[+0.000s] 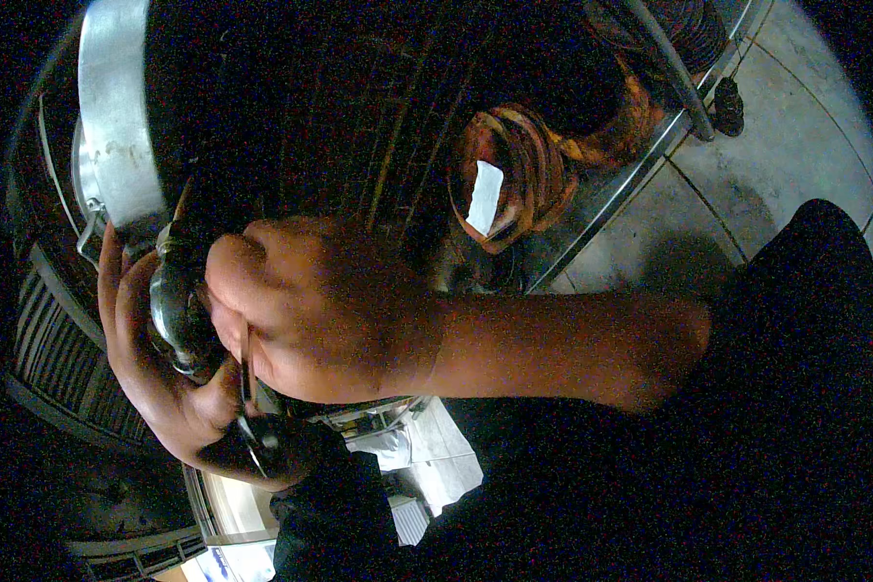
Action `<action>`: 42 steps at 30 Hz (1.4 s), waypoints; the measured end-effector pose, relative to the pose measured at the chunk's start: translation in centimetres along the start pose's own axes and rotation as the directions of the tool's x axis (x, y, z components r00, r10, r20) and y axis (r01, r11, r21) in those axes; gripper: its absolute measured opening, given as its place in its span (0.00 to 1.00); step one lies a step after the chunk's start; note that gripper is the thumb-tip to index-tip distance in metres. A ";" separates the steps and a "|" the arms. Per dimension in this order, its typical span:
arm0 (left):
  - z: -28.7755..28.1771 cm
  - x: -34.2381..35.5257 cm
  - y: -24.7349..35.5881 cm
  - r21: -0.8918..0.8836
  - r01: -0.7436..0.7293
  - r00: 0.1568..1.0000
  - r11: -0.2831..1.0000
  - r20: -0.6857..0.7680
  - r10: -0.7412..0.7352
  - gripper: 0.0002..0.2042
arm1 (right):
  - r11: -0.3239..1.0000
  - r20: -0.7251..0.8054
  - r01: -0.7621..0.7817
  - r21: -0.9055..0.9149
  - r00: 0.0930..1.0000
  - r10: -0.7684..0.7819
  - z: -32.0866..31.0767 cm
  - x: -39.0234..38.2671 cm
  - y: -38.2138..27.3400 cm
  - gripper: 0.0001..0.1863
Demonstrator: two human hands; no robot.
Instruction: The person uses a wrench to tighten a fitting on a gas pipe under a commercial stove. They then ignite the burners to check for leaks and adjust the flame.
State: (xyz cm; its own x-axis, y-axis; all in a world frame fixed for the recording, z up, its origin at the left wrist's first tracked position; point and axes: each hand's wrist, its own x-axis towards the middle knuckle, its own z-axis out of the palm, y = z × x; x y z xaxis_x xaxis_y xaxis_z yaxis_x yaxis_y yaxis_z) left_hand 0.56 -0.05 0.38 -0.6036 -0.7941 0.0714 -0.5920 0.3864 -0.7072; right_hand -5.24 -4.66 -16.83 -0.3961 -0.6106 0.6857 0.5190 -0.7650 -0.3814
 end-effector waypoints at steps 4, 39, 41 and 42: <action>0.0 0.2 -0.2 -0.052 -0.026 1.000 0.998 -0.002 0.026 0.42 | 0.985 0.050 0.126 -0.115 0.991 -0.120 -0.1 -0.7 0.1 0.11; 0.7 -1.5 0.2 -0.217 0.070 0.975 0.974 -0.190 -0.112 0.44 | 0.873 -0.059 -0.487 0.004 0.872 0.487 -3.4 1.1 2.1 0.16; 1.3 -2.7 0.2 -0.254 0.046 0.930 0.966 -0.341 -0.134 0.43 | 0.843 -0.019 -0.538 -0.025 0.843 0.538 -3.5 1.1 2.7 0.17; 1.6 -3.3 0.4 -0.253 0.019 0.877 0.967 -0.460 -0.138 0.41 | 0.855 -0.024 -0.457 -0.246 0.885 0.466 -3.9 0.9 3.1 0.18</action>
State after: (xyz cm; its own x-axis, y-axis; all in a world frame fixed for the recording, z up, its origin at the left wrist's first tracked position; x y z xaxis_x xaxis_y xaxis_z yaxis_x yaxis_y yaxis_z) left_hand 3.14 2.00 -1.29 -0.6935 -0.5342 0.4834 -0.7194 0.4774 -0.5045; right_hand -6.92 -8.38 -19.77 -0.1269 -0.9015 0.4138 0.4385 -0.4252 -0.7918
